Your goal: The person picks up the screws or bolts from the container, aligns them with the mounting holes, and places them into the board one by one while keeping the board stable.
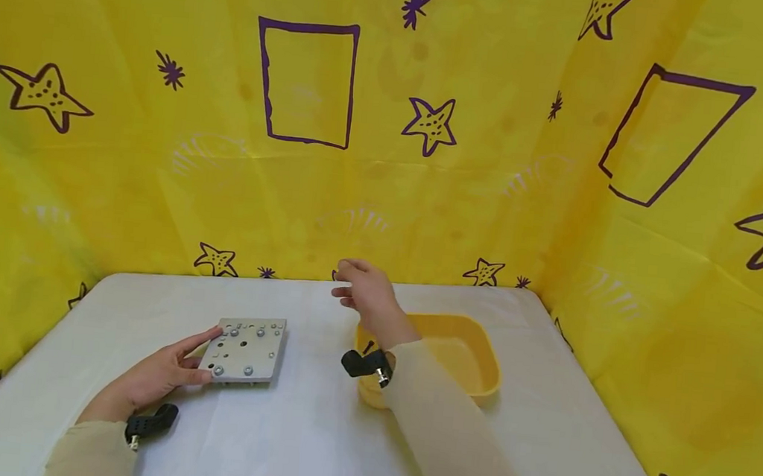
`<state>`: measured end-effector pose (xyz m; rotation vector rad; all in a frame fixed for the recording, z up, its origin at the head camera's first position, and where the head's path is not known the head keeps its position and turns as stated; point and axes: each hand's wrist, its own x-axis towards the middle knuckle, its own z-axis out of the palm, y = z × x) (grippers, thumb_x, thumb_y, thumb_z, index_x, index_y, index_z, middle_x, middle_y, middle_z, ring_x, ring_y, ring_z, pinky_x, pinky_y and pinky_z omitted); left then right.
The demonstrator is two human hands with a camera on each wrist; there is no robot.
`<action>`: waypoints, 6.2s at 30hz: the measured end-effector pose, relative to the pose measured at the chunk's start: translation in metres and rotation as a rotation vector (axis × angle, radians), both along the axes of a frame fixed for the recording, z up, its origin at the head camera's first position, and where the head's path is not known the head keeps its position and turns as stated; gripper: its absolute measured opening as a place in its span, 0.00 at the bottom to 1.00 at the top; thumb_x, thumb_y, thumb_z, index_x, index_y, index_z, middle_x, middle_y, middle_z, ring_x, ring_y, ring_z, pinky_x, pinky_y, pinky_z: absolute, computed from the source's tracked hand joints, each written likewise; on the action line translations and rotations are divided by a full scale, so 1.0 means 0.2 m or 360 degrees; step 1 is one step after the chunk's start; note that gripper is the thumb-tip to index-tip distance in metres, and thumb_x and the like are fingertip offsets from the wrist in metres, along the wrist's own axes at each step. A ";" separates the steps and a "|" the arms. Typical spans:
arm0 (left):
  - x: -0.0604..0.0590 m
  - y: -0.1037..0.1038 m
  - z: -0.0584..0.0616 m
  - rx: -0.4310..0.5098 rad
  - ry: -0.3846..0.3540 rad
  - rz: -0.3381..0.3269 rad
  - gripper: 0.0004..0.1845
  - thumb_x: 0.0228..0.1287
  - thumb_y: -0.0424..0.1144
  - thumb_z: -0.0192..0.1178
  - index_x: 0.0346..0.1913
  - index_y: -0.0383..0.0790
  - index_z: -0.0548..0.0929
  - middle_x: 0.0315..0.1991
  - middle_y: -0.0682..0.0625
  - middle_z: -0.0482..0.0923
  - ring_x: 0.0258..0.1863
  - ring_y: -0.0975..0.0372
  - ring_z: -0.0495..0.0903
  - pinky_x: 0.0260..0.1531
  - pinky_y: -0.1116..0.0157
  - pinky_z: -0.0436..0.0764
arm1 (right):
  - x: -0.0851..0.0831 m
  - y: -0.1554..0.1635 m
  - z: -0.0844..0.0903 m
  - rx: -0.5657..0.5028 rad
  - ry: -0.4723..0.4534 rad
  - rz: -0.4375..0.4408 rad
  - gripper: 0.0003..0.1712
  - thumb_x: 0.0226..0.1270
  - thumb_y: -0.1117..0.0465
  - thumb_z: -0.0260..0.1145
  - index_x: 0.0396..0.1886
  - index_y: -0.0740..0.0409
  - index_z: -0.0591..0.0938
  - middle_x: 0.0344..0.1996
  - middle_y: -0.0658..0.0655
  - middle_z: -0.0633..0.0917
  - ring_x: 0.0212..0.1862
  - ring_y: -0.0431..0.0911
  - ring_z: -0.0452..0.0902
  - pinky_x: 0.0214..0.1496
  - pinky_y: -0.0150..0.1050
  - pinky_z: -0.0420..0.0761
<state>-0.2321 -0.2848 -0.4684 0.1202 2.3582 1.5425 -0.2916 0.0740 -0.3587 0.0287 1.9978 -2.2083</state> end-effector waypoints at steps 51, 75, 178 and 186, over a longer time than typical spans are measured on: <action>0.01 0.02 0.02 0.0004 0.0036 -0.0044 0.52 0.55 0.43 0.75 0.80 0.52 0.56 0.74 0.32 0.56 0.62 0.46 0.73 0.65 0.40 0.58 | 0.20 0.40 -0.47 0.1758 0.0938 0.0713 0.08 0.58 0.68 0.69 0.35 0.51 0.87 0.33 0.43 0.80 0.36 0.39 0.75 0.47 0.39 0.76; 0.00 0.01 0.00 0.0051 0.0022 -0.0045 0.52 0.56 0.43 0.74 0.80 0.52 0.56 0.72 0.33 0.61 0.58 0.52 0.77 0.66 0.42 0.57 | 0.25 0.47 -0.20 0.1216 0.0375 0.0426 0.10 0.78 0.65 0.56 0.48 0.61 0.82 0.38 0.57 0.81 0.33 0.48 0.73 0.38 0.42 0.75; 0.00 0.01 0.02 0.0006 -0.0021 -0.0025 0.52 0.54 0.45 0.75 0.80 0.55 0.56 0.76 0.35 0.53 0.64 0.44 0.70 0.66 0.38 0.55 | 0.24 0.38 -0.19 0.0697 0.0134 0.0049 0.21 0.69 0.60 0.68 0.61 0.54 0.81 0.53 0.56 0.82 0.39 0.54 0.81 0.41 0.44 0.80; -0.01 0.01 0.01 0.0043 -0.0009 -0.0030 0.52 0.54 0.44 0.75 0.80 0.53 0.56 0.76 0.35 0.53 0.63 0.46 0.72 0.66 0.39 0.55 | 0.18 0.33 -0.35 0.1099 0.0273 0.0283 0.17 0.63 0.66 0.71 0.52 0.56 0.84 0.53 0.62 0.81 0.34 0.50 0.80 0.36 0.42 0.81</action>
